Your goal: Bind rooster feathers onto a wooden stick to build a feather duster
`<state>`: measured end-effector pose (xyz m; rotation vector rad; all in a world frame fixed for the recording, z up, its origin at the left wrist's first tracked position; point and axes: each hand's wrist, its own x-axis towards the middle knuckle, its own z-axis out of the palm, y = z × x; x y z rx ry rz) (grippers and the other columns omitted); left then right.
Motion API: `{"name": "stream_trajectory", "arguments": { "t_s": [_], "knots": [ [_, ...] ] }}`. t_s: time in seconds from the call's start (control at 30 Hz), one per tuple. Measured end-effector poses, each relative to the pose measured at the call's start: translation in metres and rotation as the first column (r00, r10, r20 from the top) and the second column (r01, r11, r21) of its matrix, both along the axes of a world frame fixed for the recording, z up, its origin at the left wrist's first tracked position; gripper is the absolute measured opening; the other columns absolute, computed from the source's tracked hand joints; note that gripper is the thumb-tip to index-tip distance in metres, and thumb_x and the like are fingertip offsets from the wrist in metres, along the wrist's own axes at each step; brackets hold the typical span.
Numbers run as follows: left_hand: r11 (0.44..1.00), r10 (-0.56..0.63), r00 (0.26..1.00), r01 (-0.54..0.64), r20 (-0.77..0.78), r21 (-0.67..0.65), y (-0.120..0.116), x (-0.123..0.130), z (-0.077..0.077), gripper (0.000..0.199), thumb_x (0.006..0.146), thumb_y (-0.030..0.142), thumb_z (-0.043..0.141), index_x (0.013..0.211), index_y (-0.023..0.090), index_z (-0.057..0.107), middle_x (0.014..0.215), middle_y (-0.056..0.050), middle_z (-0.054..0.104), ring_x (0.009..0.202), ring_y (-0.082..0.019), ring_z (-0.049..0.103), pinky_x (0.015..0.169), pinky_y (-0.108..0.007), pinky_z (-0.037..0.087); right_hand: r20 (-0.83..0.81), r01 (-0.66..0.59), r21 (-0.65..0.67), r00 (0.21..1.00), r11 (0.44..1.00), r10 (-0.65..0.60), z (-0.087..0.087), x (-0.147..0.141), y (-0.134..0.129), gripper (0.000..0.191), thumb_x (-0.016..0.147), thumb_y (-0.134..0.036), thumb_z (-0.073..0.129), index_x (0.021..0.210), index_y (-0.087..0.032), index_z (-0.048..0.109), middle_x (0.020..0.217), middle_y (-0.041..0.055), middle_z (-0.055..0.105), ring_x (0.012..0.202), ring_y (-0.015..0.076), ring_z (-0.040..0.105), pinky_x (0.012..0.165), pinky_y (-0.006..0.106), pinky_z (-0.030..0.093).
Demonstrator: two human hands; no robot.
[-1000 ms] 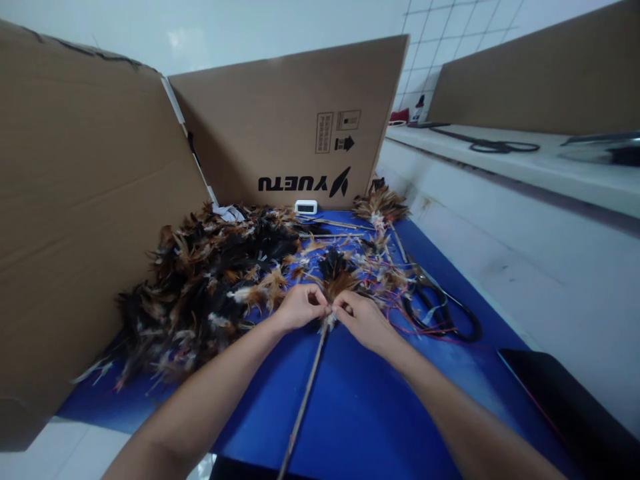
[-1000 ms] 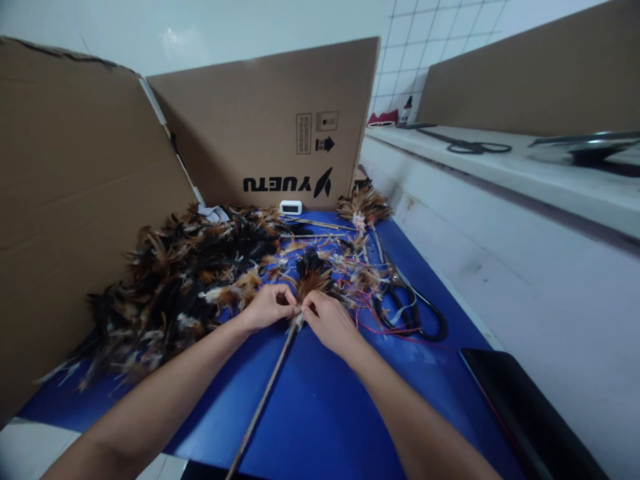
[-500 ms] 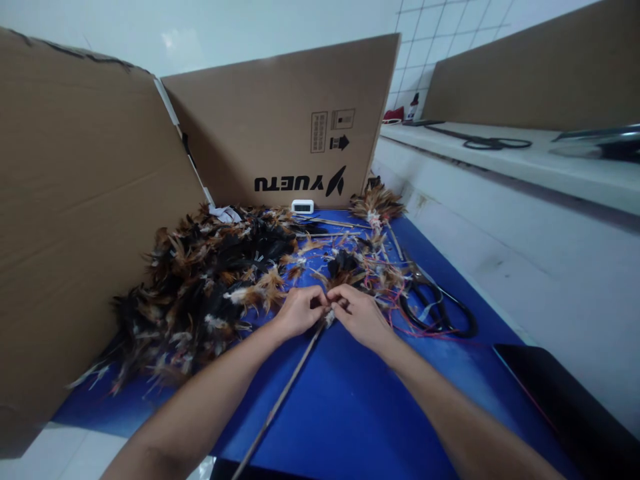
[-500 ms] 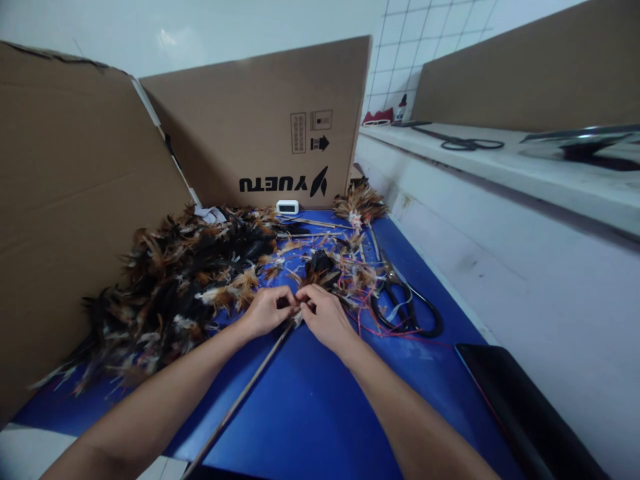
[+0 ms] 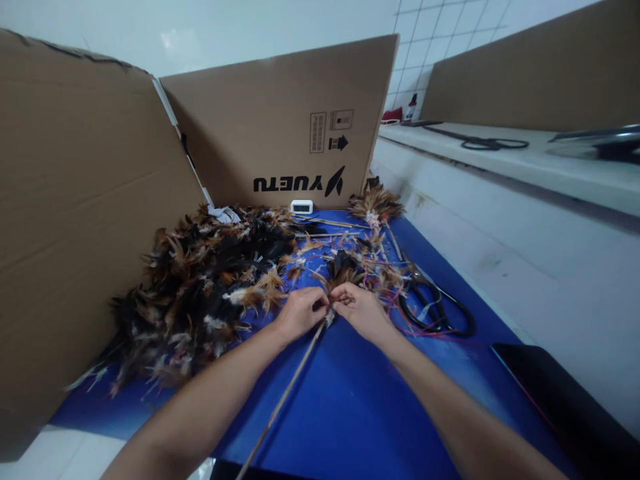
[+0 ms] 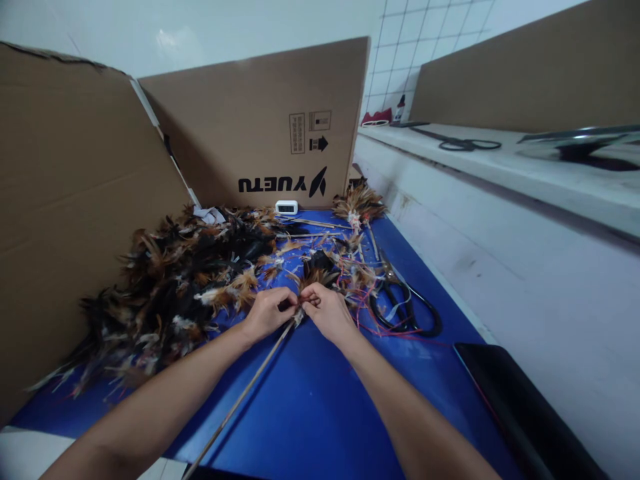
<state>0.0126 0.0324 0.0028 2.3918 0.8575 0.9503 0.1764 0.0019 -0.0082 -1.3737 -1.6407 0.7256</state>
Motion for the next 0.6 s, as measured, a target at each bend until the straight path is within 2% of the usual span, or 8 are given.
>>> {"name": "stream_trajectory", "arguments": {
  "t_s": [0.37, 0.6],
  "knots": [
    [0.999, 0.044, 0.998, -0.043, -0.048, 0.029, 0.0009, 0.0019, -0.0018, 0.008, 0.076, 0.018, 0.048, 0.072, 0.019, 0.055, 0.071, 0.0, 0.059, 0.068, -0.01, 0.054, 0.066, -0.02, 0.04, -0.061, 0.015, -0.019, 0.998, 1.0, -0.016, 0.0041, -0.0007, -0.0015, 0.01, 0.069, -0.017, 0.053, 0.078, -0.02, 0.049, 0.071, -0.0012, 0.061, 0.063, 0.0113, 0.06, 0.059, 0.024, 0.047],
    [0.997, 0.009, 0.999, -0.005, -0.047, 0.074, 0.0019, 0.0014, -0.0044, 0.009, 0.078, 0.018, 0.046, 0.077, 0.019, 0.055, 0.078, -0.001, 0.06, 0.073, -0.01, 0.056, 0.069, -0.019, 0.041, -0.079, -0.009, -0.023, 0.997, 1.0, 0.007, 0.0025, 0.0001, 0.0005, 0.011, 0.069, -0.017, 0.053, 0.077, -0.02, 0.046, 0.072, -0.0013, 0.061, 0.064, 0.0121, 0.06, 0.06, 0.025, 0.046]
  ]
}}
